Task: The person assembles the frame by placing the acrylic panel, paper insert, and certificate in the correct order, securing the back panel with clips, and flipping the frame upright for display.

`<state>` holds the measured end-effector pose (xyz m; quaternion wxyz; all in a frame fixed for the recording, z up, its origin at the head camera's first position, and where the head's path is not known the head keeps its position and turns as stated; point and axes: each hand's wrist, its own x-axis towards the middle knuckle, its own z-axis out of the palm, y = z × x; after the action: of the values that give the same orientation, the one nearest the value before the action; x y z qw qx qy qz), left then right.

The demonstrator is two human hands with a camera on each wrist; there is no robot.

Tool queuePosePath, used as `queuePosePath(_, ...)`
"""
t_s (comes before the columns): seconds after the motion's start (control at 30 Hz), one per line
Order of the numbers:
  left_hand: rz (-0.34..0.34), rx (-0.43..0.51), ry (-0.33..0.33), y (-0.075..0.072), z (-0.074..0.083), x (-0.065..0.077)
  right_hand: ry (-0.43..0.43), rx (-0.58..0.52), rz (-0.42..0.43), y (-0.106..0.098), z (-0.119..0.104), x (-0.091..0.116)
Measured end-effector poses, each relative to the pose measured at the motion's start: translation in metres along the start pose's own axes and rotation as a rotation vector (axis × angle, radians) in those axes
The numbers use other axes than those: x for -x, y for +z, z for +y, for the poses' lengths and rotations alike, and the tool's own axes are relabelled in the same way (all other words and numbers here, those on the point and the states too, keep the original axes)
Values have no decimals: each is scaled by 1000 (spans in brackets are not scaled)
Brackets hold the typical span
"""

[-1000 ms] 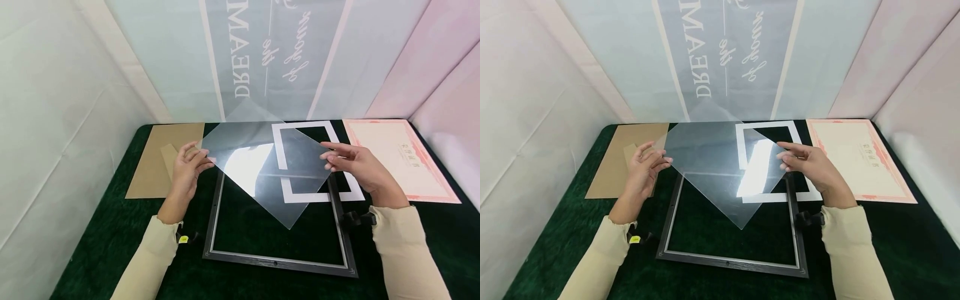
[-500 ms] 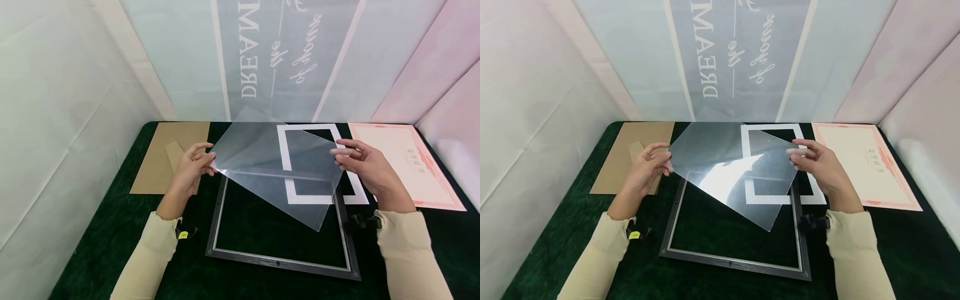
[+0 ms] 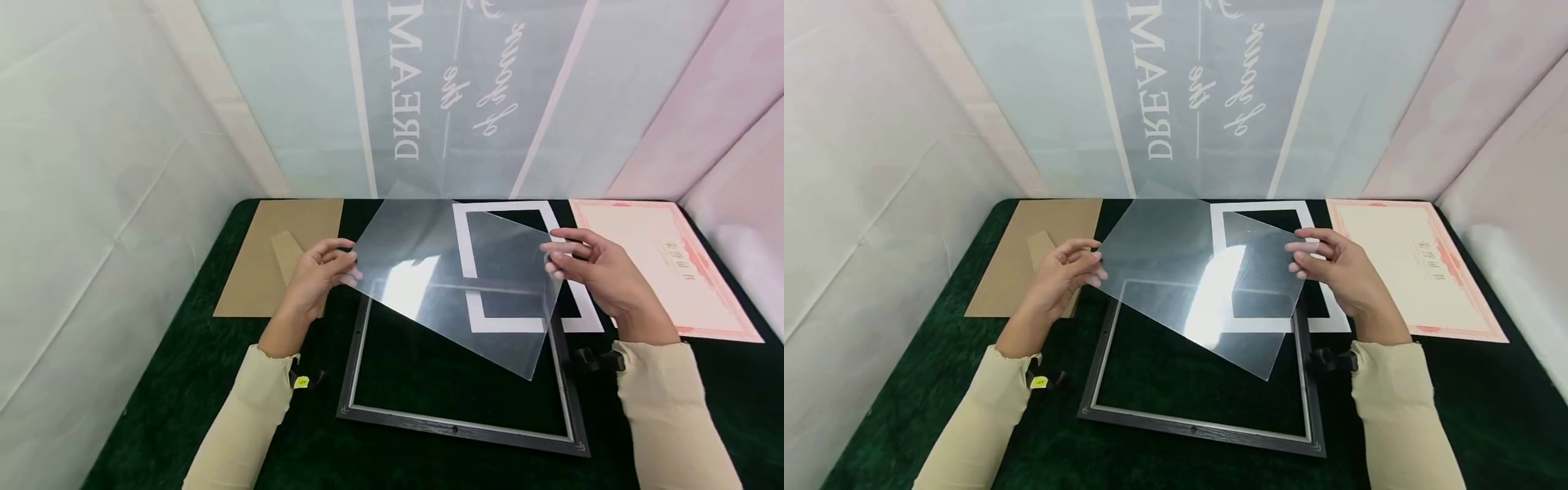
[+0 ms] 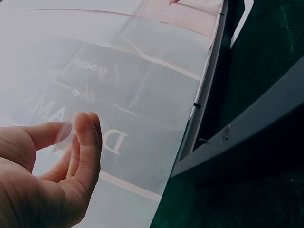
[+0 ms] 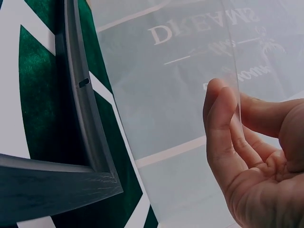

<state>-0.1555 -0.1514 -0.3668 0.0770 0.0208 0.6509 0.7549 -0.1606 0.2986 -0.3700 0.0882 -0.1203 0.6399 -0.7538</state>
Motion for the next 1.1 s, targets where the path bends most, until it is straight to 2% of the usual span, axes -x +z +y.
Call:
queuePosePath(0.1, -14, 18, -19, -2, -3, -2, 1, 14, 5, 0, 1, 0)
queuePosePath(0.3, -31, -23, -43, -5, -6, -2, 21, 38, 4, -3, 3, 1)
queuePosePath(0.53, -74, -67, -35, -5, -9, -3, 100, 262, 73, -4, 0, 4)
queuePosePath(0.8, -113, -146, -36, -5, -13, -5, 140, 442, 36, -6, -1, 5)
queuePosePath(1.1, -134, -292, -36, -4, -14, -4, 149, 478, 16, -6, -2, 4)
